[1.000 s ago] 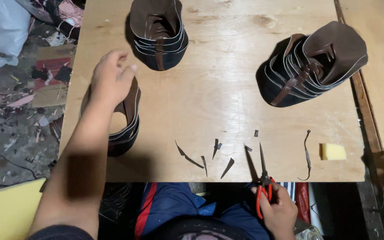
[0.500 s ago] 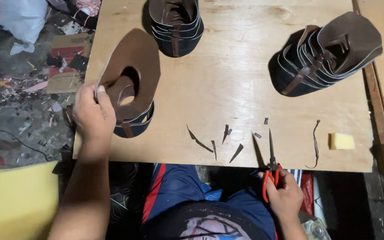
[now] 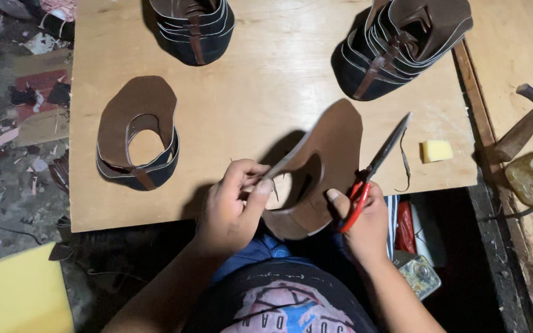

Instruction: The person trims excess leather edges from shoe upper components using red-handled shears, rotating each upper to cut small strips of scrap off the seam line, and sets finished uppers on the workbench with the other completed pairs.

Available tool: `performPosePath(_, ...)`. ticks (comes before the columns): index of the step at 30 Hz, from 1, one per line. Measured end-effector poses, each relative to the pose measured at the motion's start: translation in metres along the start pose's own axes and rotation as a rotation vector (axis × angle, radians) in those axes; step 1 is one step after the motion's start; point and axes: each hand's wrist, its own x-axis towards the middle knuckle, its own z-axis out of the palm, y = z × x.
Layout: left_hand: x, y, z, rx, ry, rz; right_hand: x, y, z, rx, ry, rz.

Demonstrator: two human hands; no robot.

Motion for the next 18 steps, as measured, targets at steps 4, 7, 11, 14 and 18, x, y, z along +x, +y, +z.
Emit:
performPosePath(4, -0.002, 0.005, 0.003, -0.913, -0.148, -0.007, -0.005, -0.030, -0.007, 0.671, -0.190, 0.227)
performPosePath(7, -0.016, 0.015, 0.003, -1.011, -0.410, -0.098, -0.012, -0.039, -0.002, 0.748, -0.228, 0.289)
performPosePath(11, -0.033, 0.031, 0.012, -0.591, -0.470, -0.131, -0.025, -0.032, 0.000, 0.579, -0.273, 0.361)
performPosePath(14, -0.026, 0.038, 0.011, -0.625, -0.265, -0.185, -0.023, -0.022, -0.008, 0.401, -0.377, 0.277)
performPosePath(18, -0.008, 0.038, -0.006, -0.822, -0.236, -0.021, -0.031, -0.014, -0.020, 0.351, -0.586, 0.070)
